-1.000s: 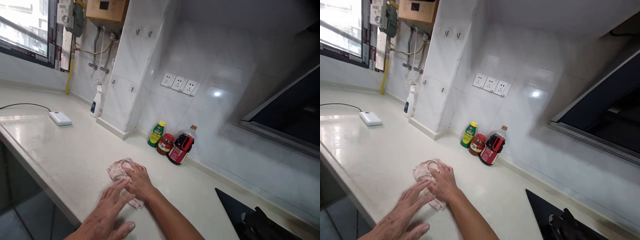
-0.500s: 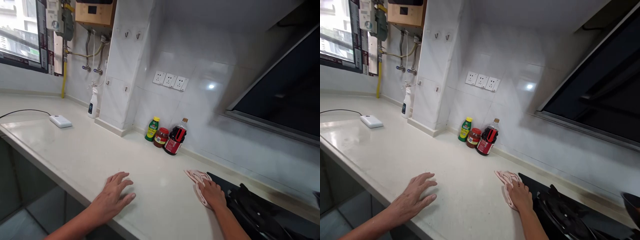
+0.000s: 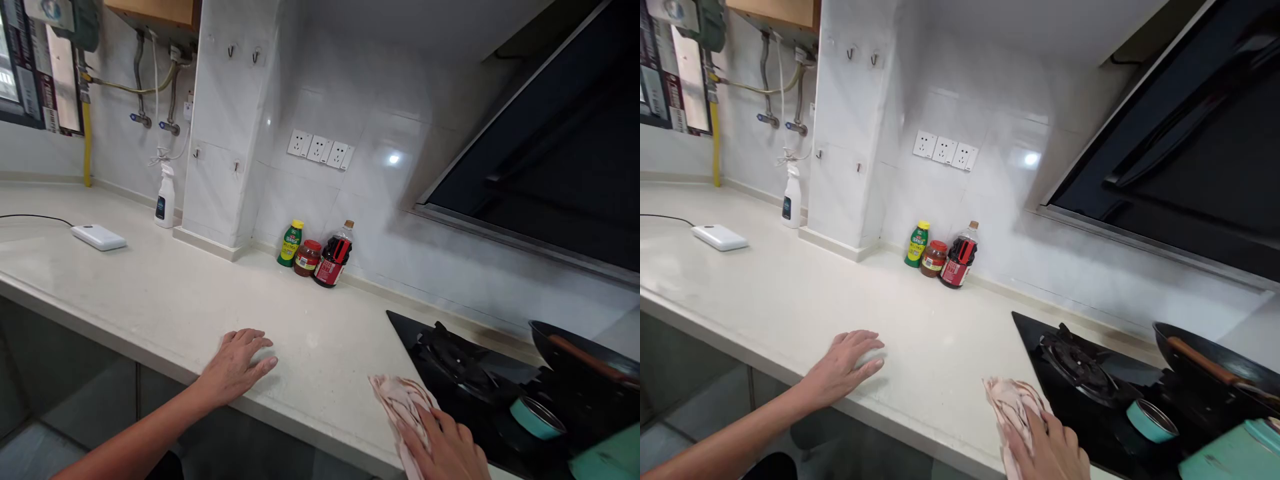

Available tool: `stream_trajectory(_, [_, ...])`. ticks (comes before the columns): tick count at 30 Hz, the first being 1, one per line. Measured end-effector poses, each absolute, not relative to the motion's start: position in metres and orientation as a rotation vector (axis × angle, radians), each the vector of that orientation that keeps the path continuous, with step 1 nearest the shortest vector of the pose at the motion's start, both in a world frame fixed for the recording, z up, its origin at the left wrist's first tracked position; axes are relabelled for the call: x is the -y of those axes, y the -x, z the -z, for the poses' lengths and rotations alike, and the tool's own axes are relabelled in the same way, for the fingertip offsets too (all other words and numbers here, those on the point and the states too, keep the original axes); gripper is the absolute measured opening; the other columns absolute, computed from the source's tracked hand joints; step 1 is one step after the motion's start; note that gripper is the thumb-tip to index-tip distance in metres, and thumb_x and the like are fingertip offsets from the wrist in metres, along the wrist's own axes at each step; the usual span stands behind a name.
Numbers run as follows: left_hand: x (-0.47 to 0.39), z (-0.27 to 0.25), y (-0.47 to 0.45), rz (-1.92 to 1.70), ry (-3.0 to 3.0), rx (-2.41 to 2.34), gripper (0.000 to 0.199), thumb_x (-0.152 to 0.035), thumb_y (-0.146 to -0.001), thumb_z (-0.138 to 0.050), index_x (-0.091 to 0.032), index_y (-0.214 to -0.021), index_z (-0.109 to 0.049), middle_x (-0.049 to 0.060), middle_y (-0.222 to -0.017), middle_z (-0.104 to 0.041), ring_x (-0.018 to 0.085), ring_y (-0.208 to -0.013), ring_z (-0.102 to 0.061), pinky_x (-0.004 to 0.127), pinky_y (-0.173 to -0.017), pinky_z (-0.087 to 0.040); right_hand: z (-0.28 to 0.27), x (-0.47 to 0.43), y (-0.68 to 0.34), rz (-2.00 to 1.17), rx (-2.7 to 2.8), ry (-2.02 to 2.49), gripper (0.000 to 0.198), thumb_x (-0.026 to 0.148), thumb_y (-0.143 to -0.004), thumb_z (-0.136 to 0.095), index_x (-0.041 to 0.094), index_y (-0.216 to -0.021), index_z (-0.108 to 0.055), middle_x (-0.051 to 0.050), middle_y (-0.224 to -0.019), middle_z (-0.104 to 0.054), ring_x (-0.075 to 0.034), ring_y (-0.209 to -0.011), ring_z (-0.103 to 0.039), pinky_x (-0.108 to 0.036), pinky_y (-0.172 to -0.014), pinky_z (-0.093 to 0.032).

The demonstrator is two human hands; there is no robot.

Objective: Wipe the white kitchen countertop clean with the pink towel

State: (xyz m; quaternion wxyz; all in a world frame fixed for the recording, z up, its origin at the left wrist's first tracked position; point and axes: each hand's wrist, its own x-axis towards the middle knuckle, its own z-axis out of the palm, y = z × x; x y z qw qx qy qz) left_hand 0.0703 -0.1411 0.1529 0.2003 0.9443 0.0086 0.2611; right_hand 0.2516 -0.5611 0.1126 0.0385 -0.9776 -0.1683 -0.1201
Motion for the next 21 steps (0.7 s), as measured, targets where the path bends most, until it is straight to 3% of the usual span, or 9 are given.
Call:
stream_trajectory(8, [0.141, -0.15, -0.072, -0.816, -2.547, -0.099, 0.045, -0.052, -0.105, -0.04, -0.024, -0.137, -0.055, 0.011, -0.138, -0.059, 0.027, -0.132, -0.052, 0.051, -0.108, -0.041, -0.164, 0.397, -0.27, 0.081, 0.432, 3.039, 0.078, 0.069, -0.098, -0.03, 0.02, -0.159, -0.032, -0.02, -0.163, -0.023, -0.046, -0.145, -0.027, -0.064, -0.113, -0.025])
stream_trajectory(14, [0.137, -0.142, -0.076, -0.976, -2.465, -0.198, 0.047, -0.049, -0.103, -0.044, -0.023, -0.141, -0.054, 0.015, -0.151, -0.047, 0.031, -0.142, -0.04, 0.058, -0.113, -0.037, -0.175, 0.287, -0.219, 0.014, 0.931, 2.856, 0.08, 0.078, -0.093, -0.042, 0.032, -0.157, -0.035, -0.015, -0.167, -0.019, -0.044, -0.149, -0.021, -0.061, -0.117, -0.02])
stream_trajectory(17, [0.131, -0.139, -0.079, -1.0, -2.431, -0.223, 0.047, -0.046, -0.103, -0.044, -0.023, -0.143, -0.055, 0.016, -0.154, -0.044, 0.032, -0.144, -0.038, 0.06, -0.114, -0.035, -0.168, 0.266, -0.173, 0.11, 1.247, 2.606, 0.065, 0.065, -0.093, -0.054, 0.032, -0.149, -0.046, -0.012, -0.163, -0.029, -0.039, -0.147, -0.028, -0.059, -0.116, -0.023])
stream_trajectory(21, [0.121, -0.137, -0.083, -0.982, -2.352, -0.298, 0.045, -0.046, -0.104, -0.04, -0.025, -0.138, -0.059, 0.011, -0.148, -0.052, 0.029, -0.142, -0.044, 0.057, -0.116, -0.035, -0.162, 0.286, -0.137, 0.265, 1.34, 2.387, 0.035, 0.048, -0.098, -0.052, 0.031, -0.127, -0.061, -0.005, -0.146, -0.053, -0.028, -0.134, -0.043, -0.05, -0.112, -0.032])
